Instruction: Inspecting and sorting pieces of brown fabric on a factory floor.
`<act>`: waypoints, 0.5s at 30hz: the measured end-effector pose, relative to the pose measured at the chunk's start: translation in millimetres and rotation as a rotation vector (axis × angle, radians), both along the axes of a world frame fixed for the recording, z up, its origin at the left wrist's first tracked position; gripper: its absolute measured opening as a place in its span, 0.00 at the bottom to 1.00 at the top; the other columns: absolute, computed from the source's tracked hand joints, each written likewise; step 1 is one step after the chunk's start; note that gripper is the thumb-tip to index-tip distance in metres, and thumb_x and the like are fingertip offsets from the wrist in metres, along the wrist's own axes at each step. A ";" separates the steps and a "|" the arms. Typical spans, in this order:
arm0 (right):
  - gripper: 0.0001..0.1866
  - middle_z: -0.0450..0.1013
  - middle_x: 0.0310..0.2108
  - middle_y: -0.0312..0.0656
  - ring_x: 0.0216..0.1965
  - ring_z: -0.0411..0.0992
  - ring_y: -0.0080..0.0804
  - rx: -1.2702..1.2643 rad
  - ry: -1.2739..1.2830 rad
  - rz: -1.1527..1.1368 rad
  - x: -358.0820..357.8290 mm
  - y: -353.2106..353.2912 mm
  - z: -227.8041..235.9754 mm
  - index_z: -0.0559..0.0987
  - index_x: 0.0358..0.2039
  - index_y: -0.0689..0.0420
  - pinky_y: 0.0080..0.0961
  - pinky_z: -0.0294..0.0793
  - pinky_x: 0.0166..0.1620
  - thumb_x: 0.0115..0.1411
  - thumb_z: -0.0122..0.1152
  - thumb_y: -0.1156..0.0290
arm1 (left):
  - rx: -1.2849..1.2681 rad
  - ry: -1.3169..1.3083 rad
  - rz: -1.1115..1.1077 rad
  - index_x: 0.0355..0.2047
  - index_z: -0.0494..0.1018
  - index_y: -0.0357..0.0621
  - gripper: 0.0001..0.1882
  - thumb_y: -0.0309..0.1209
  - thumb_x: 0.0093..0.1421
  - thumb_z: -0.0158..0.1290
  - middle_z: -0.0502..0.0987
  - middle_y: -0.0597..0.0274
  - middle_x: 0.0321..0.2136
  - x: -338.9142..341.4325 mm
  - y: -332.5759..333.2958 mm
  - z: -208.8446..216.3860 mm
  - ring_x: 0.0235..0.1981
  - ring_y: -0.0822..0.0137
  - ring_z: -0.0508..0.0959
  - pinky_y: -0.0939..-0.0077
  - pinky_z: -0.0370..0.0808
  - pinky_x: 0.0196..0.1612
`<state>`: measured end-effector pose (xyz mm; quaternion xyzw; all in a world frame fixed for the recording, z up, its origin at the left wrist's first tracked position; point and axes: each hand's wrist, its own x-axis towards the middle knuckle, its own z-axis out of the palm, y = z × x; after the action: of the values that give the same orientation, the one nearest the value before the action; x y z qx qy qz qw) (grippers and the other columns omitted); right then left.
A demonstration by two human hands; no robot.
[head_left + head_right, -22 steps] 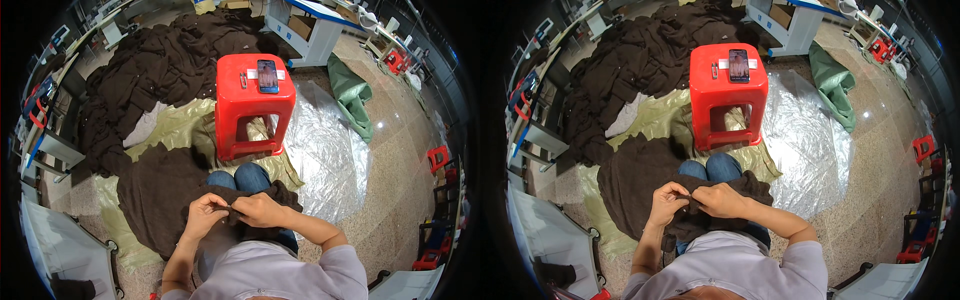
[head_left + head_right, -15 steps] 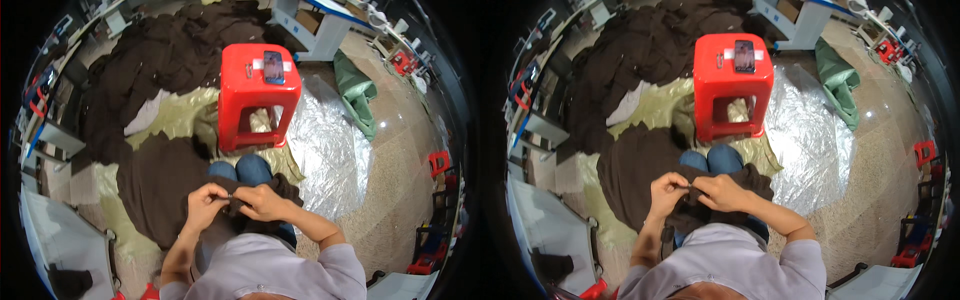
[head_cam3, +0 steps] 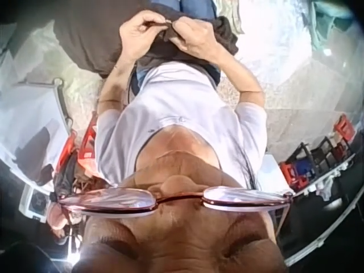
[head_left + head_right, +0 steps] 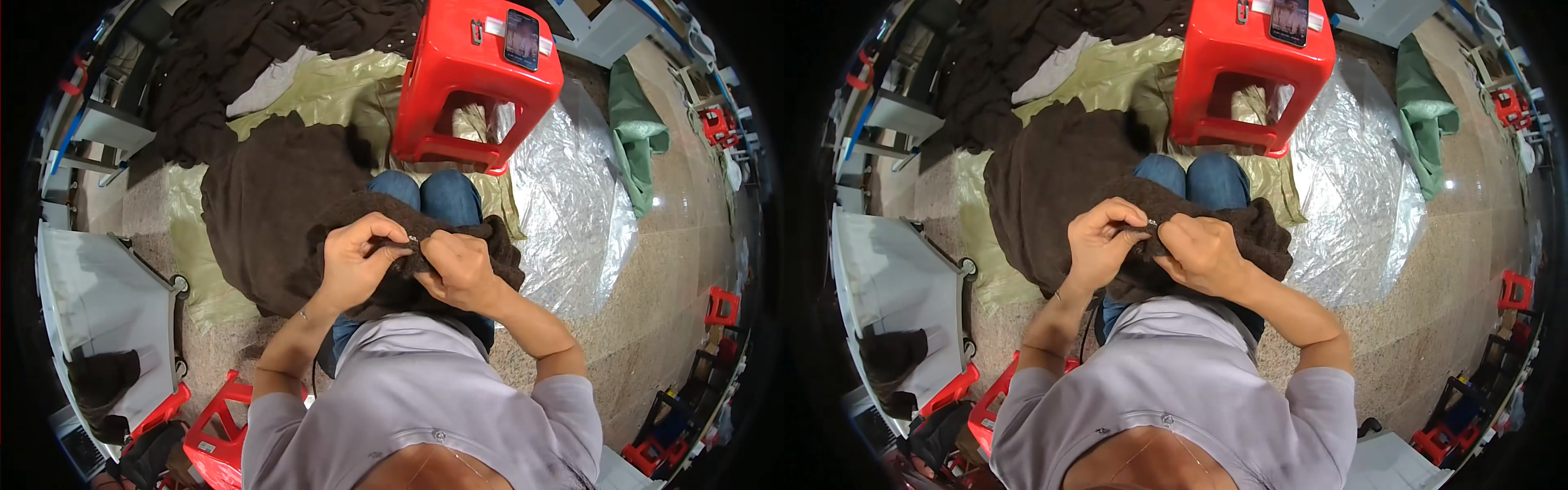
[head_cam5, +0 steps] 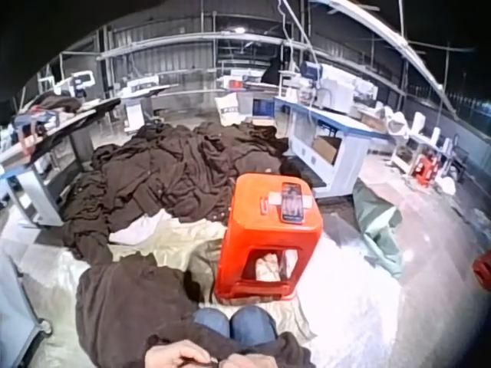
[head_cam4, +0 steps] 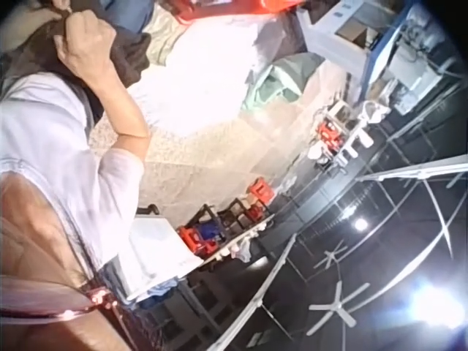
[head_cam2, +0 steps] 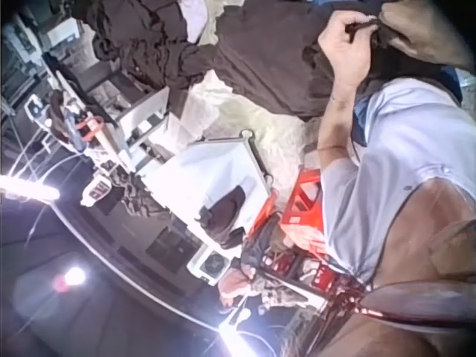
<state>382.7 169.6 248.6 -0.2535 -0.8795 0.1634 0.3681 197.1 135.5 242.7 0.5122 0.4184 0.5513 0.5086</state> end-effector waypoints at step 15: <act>0.17 0.66 0.25 0.40 0.19 0.69 0.39 -0.066 -0.041 -0.041 -0.8 0.7 -5.2 0.73 0.35 0.58 0.32 0.71 0.24 0.43 0.64 0.80 | -0.106 -0.093 -0.023 0.34 0.72 0.35 0.10 0.09 0.55 0.56 0.76 0.59 0.34 -7.4 -10.2 -15.7 0.37 0.73 0.77 0.80 0.77 0.41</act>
<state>381.9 170.4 243.4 -0.2869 -0.8756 0.1793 0.3447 189.7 125.3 226.9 0.4633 0.4171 0.5453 0.5603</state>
